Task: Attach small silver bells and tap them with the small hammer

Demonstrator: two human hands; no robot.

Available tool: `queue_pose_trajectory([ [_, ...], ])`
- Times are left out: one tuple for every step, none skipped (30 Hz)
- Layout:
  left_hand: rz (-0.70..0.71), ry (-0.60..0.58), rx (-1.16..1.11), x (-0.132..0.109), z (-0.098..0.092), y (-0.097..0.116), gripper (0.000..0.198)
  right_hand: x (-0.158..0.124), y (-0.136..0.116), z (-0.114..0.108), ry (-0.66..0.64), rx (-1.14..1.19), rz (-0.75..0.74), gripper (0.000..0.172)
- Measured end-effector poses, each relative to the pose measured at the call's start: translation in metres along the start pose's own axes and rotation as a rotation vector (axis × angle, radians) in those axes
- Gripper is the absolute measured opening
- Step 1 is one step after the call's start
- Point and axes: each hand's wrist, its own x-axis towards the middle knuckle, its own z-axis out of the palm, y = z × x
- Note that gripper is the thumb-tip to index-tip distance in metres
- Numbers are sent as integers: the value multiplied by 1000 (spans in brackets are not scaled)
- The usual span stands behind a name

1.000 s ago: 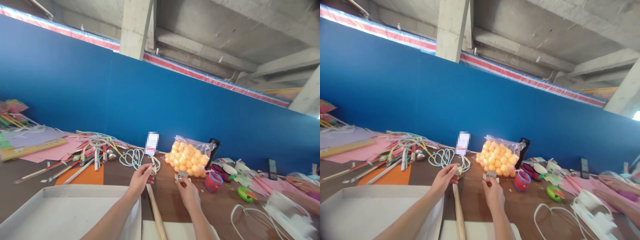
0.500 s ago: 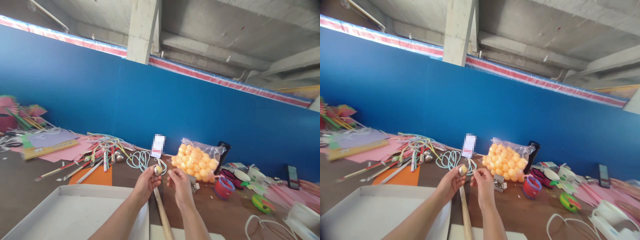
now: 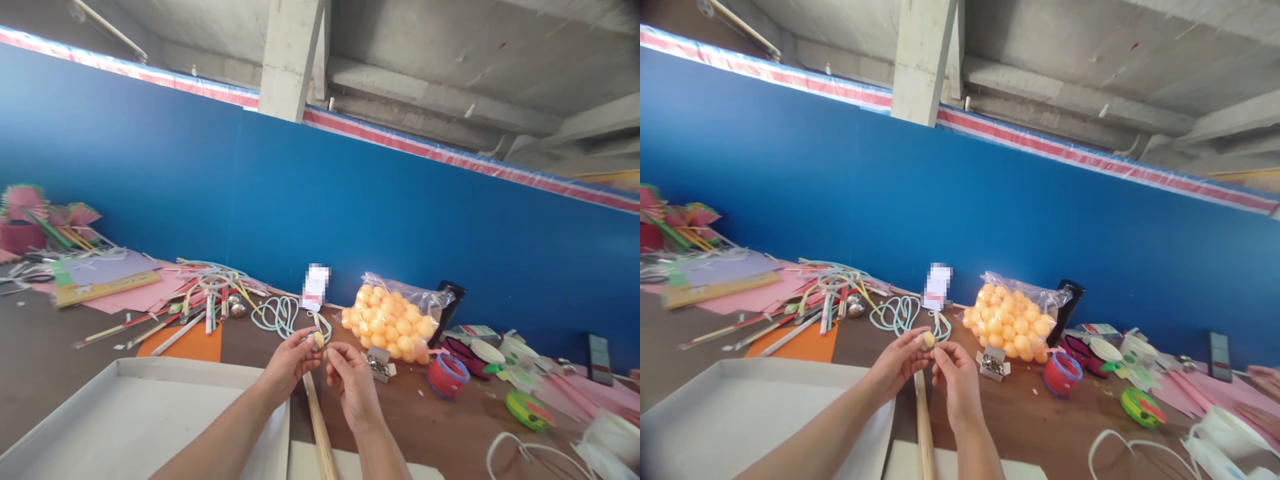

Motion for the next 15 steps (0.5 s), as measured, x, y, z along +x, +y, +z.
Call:
queue_pose_trajectory([
  [4, -4, 20, -1, 0, 0, 38, 0, 0, 1, -5, 5, 5, 17],
  [6, -6, 41, -1, 0, 0, 40, 0, 0, 1, -7, 13, 10, 17],
  [7, -7, 65, -1, 1, -1, 42, 0, 0, 1, -8, 23, 16, 17],
  [8, -8, 89, -2, 1, -1, 43, 0, -1, 0, -4, 35, 24, 17],
  [10, -8, 113, -2, 1, -2, 45, 1, -1, 0, 0, 46, 33, 18],
  [14, -8, 137, -2, 1, -2, 47, 1, -1, -1, 5, 55, 43, 18],
  [19, -7, 159, -2, 1, -3, 48, 1, -1, -1, 8, 60, 53, 18],
  [23, -4, 180, -2, 1, -3, 49, 2, -1, -1, 9, 62, 62, 18],
  [29, 2, 197, -2, 1, -3, 50, 2, -1, -1, 9, 61, 69, 18],
  [36, 9, 209, -2, 1, -4, 51, 2, -1, 0, 6, 59, 72, 18],
  [40, 12, 217, -3, 1, -3, 51, 2, -1, 0, 2, 60, 74, 18],
  [43, 11, 225, -3, 0, -3, 52, 1, -1, 0, 0, 63, 76, 18],
  [47, 8, 235, -3, 0, -3, 52, 1, -1, 1, -1, 69, 78, 18],
  [53, 4, 250, -3, 0, -3, 52, 1, -2, 1, 0, 77, 83, 18],
  [58, -1, 269, -3, 0, -3, 53, 0, -2, 0, -1, 86, 89, 17],
])
